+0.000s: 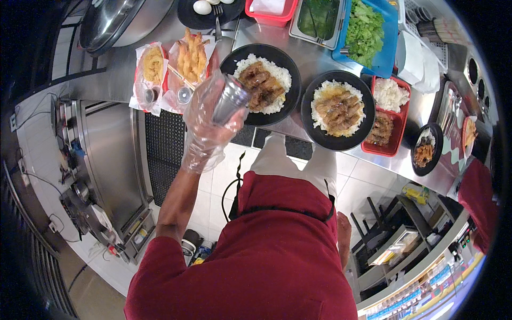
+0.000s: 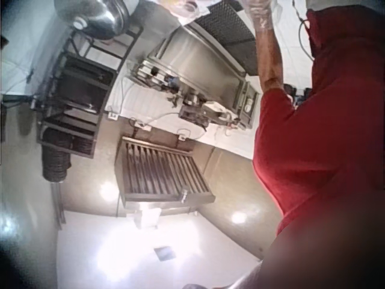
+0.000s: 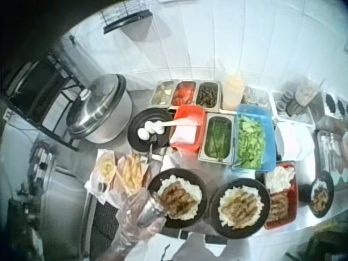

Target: The person assembles a meal by placing cooked meat and sauce over rice, then adds a slice of cheese and sprinkles seasoning. The finished plate is placed on a tray with other prepared meals.

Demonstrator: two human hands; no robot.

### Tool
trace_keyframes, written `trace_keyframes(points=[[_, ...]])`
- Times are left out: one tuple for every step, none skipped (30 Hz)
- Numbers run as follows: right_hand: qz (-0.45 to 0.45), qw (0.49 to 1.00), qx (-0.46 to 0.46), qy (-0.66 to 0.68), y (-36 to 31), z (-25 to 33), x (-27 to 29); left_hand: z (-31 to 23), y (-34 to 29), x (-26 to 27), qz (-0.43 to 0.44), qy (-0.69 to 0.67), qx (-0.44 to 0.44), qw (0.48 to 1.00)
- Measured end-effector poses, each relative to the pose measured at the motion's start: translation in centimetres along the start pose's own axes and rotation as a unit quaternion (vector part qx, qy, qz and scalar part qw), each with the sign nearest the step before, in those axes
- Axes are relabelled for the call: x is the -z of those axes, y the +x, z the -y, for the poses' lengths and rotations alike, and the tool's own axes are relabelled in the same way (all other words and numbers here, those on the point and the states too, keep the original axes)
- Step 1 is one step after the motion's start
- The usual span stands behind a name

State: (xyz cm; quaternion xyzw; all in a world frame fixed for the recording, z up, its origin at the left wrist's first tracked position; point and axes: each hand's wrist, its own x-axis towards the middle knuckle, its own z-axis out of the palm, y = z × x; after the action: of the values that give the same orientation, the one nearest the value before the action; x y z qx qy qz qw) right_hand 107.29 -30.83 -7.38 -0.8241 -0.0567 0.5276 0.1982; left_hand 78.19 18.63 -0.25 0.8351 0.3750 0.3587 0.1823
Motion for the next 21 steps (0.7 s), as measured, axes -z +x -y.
trace_keyframes(points=[[-0.004,1.0,-0.008,-0.002,-0.3,0.0,-0.3,0.0,1.0,0.3,0.042,0.071,-0.012,0.997],[-0.008,1.0,-0.016,-0.003,-0.5,0.0,-0.5,0.7,0.5,-0.1,0.038,0.006,0.003,0.999],[-0.012,1.0,-0.02,-0.005,-0.5,0.1,-0.7,0.9,0.5,-0.5,0.031,-0.058,0.016,0.998],[-0.011,1.0,-0.011,0.014,-0.3,-0.2,-0.8,0.9,0.7,-0.7,0.025,-0.121,0.029,0.992],[-0.01,0.999,-0.003,0.033,-0.2,-0.4,-1.1,0.7,0.5,-0.4,0.097,-0.109,-0.003,0.989],[-0.008,0.999,0.006,0.051,-0.1,-0.6,-1.4,-0.3,0.5,-0.3,0.101,-0.08,-0.033,0.991],[-0.008,0.998,0.0,0.055,-0.1,-0.8,-1.3,0.1,0.6,-0.7,0.073,-0.069,-0.023,0.995],[-0.009,0.998,-0.004,0.062,-0.3,-0.3,-1.6,0.7,0.9,-1.1,0.046,-0.058,-0.017,0.997],[-0.01,0.998,-0.009,0.065,-0.4,-0.1,-1.6,0.7,1.4,-1.3,0.038,-0.049,0.011,0.998],[-0.012,0.998,-0.008,0.067,-0.4,-0.1,-1.8,0.7,1.9,-1.3,0.029,-0.04,0.04,0.998],[-0.013,0.998,-0.006,0.067,-0.4,-0.2,-2.1,0.7,2.3,-1.1,0.052,-0.061,0.012,0.997],[-0.011,0.998,-0.005,0.069,-0.5,-0.3,-2.5,0.6,2.5,-1.2,0.048,-0.066,0.026,0.996],[-0.008,0.998,0.008,0.06,-0.5,-0.3,-2.4,0.3,2.6,-1.4,0.044,-0.071,0.039,0.996],[-0.009,0.998,-0.001,0.063,-0.5,-0.3,-2.4,0.1,2.8,-1.6,0.039,-0.076,0.053,0.995],[-0.01,0.998,-0.009,0.067,-0.4,0.0,-2.6,0.5,2.8,-1.9,0.06,-0.065,-0.016,0.996],[-0.011,0.997,-0.017,0.07,-0.4,0.3,-2.7,0.5,2.8,-2.0,0.064,-0.063,-0.023,0.996],[-0.012,0.997,-0.019,0.068,-0.3,0.6,-2.6,0.4,2.8,-2.0,0.068,-0.062,-0.029,0.995],[-0.013,0.998,-0.02,0.065,-0.1,1.1,-2.4,0.3,2.9,-2.1,0.072,-0.06,-0.035,0.995],[-0.016,0.998,-0.022,0.063,-0.3,1.6,-2.4,0.3,3.0,-2.1,0.069,-0.057,-0.027,0.996],[-0.014,0.997,-0.016,0.079,-0.3,1.1,-2.4,0.3,3.1,-1.9,0.065,-0.053,-0.019,0.996],[-0.013,0.995,-0.009,0.094,-0.2,0.4,-2.5,0.4,3.1,-1.7,0.061,-0.049,-0.01,0.997]])
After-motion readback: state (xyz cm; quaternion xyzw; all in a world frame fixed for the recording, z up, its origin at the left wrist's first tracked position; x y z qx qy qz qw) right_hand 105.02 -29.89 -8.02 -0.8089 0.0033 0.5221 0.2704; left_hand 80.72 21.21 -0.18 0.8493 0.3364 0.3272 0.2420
